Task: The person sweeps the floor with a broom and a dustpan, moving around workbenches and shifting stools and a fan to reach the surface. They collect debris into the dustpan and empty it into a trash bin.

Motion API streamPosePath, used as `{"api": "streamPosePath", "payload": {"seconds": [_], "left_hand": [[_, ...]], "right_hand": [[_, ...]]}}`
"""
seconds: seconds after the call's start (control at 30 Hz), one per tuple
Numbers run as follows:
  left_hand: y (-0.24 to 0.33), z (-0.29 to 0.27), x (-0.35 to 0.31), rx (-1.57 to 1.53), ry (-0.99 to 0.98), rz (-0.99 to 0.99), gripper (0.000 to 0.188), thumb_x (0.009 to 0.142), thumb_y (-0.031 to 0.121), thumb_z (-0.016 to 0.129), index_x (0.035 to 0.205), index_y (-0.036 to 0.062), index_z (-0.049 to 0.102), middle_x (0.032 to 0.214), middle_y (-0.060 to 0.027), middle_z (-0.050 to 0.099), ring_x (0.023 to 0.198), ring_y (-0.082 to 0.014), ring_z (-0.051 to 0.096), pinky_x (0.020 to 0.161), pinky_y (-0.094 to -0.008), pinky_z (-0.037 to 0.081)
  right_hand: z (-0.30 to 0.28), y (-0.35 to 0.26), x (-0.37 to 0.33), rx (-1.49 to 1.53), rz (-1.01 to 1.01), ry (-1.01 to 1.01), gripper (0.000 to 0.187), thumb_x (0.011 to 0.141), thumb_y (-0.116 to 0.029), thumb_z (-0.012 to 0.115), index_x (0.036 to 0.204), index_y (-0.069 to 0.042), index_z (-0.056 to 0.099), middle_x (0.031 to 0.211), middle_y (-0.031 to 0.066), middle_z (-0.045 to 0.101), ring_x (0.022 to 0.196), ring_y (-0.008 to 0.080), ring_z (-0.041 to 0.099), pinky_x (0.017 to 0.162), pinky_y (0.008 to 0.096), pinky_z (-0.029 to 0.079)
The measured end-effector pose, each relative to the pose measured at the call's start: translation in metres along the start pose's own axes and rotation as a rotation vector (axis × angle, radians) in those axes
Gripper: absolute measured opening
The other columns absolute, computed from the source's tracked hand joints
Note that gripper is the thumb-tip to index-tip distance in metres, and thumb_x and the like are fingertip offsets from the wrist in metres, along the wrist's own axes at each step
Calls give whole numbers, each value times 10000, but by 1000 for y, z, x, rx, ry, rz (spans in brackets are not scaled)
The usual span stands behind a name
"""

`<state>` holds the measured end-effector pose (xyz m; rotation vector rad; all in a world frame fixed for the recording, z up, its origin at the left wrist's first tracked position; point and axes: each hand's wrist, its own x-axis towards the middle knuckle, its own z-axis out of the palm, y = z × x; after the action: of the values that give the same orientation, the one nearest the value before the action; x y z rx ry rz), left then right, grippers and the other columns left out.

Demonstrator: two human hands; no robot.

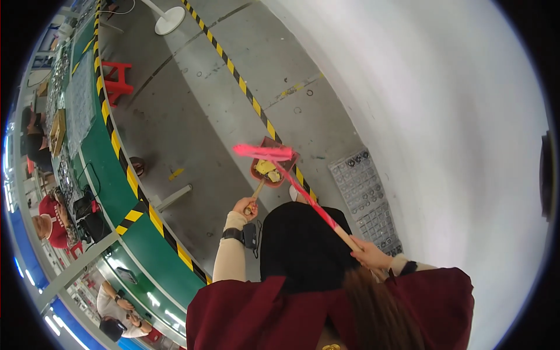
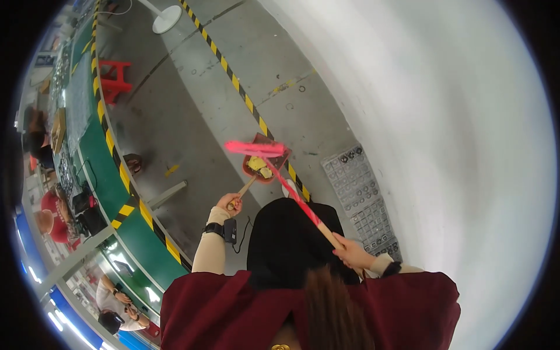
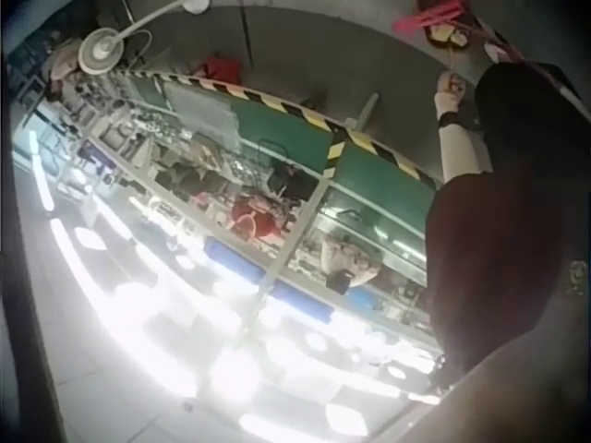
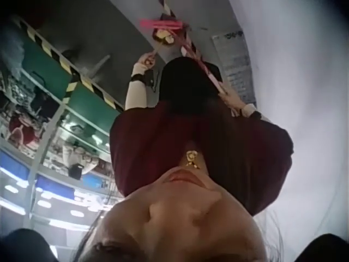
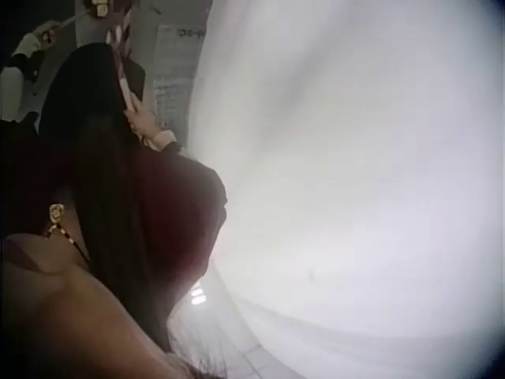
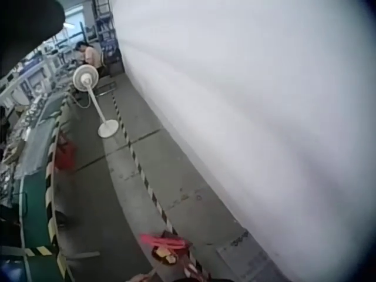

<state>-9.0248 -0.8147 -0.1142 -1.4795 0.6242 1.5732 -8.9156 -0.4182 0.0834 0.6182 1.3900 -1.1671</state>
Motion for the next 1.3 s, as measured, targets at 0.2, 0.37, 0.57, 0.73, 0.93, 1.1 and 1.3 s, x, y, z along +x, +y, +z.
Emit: {"api": "streamPosePath", "payload": {"seconds": [0.2,0.37,0.57,0.73,0.93,1.1,1.3], "left_hand": [[18,-8,-31,-6,-64,14,136,757,113,492,688,49,394,523,-34,410,397,-110,381,359,-209,336],[65,9,-42,-60,-105,47,142,760,113,493,685,52,389,535,-36,417,400,-106,380,354,-211,326],[155,31,-23,-204,-107,107,149,771,112,491,701,59,370,544,-35,413,405,-101,371,349,-210,312],[209,46,-13,-429,-186,91,151,776,110,490,720,59,359,546,-39,406,406,-96,353,347,-209,302],[244,62,-23,-515,-168,106,152,770,98,492,711,55,359,546,-44,406,405,-99,345,347,-209,295],[256,61,-52,-502,-147,130,158,759,89,496,679,56,363,545,-42,408,406,-103,346,352,-203,292],[297,65,-97,-542,-217,194,171,747,90,501,643,56,370,541,-37,401,410,-99,351,355,-199,291]], "right_hand": [[-12,-103,0,-277,-81,147,574,784,-173,517,1292,-184,250,618,48,498,446,115,441,432,245,393],[-61,-223,107,-441,-494,350,531,773,-142,481,1263,-86,286,723,116,561,546,175,519,543,287,437],[-128,-411,263,-449,-576,384,574,796,-109,450,1306,-160,192,522,35,425,368,108,393,340,262,352],[-143,-458,334,-486,-502,446,611,745,-58,420,1299,-109,167,662,200,540,518,283,543,499,374,439],[-130,-336,215,-712,-350,163,648,733,-25,412,1310,-170,153,783,280,535,652,355,556,604,395,427],[-122,-384,120,-446,-440,-46,587,765,-177,516,1282,-128,244,789,237,551,693,314,574,619,353,434],[-116,-503,167,-795,-505,75,540,768,-175,510,1254,-98,288,772,257,545,688,378,552,601,392,429]]}}
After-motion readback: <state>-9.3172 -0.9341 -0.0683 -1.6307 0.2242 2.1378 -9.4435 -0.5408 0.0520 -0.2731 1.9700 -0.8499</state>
